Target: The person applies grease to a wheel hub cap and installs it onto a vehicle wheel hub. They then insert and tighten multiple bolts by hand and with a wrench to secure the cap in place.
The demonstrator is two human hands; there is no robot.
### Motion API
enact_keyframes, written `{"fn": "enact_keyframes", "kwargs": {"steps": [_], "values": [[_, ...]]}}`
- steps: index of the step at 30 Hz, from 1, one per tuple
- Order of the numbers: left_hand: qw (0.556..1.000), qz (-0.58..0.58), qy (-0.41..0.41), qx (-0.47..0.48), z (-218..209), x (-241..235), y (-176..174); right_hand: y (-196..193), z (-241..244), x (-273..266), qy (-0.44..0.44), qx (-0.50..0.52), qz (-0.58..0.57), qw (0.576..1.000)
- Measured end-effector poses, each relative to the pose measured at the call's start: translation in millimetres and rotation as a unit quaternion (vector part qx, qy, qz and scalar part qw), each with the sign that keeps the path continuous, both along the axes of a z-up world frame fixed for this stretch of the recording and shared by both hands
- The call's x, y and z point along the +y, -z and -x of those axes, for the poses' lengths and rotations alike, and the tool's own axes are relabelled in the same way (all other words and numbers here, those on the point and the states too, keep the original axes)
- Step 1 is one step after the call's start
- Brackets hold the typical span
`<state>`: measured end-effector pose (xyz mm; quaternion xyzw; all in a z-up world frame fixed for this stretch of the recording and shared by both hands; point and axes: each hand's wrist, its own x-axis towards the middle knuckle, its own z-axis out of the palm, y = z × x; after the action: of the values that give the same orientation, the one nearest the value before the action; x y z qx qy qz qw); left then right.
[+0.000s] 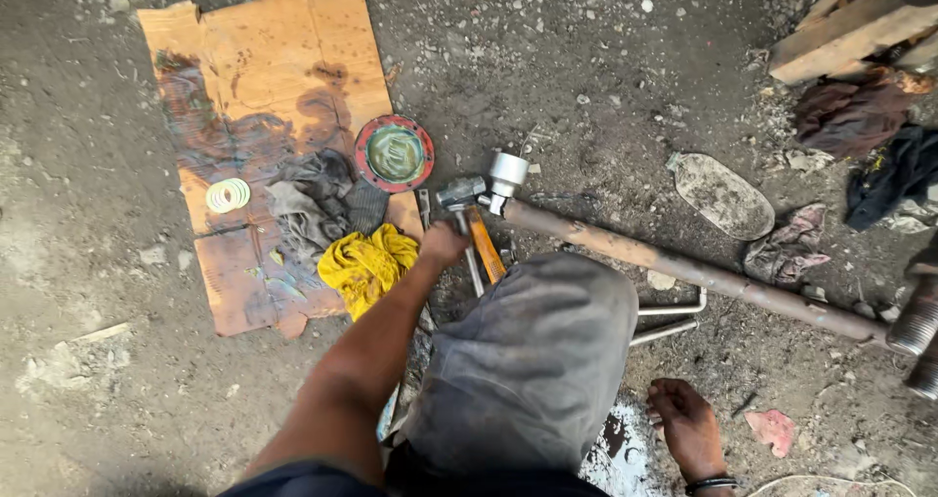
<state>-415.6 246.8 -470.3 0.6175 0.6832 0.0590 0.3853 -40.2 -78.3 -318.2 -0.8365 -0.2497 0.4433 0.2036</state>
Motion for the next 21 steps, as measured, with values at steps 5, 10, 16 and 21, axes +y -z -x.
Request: {"fn": "enact_keyframes", "kwargs": {"steps": [5,10,16,21], "values": [[0.945,-0.116,0.08,0.297,38,-39,-72,7,-2,14,-0.044,-0.016,0.015,0.999],[0.941,-0.137,0.182,0.252,103,-69,-108,7,-7,29,-0.096,-0.074,0.032,0.992],[0.924,-0.224,0.229,0.21,165,-105,-131,18,-28,29,-0.157,-0.109,0.048,0.98],[0.913,-0.076,0.262,0.302,201,-124,-163,27,-51,23,-0.201,-0.168,0.092,0.961]]}}
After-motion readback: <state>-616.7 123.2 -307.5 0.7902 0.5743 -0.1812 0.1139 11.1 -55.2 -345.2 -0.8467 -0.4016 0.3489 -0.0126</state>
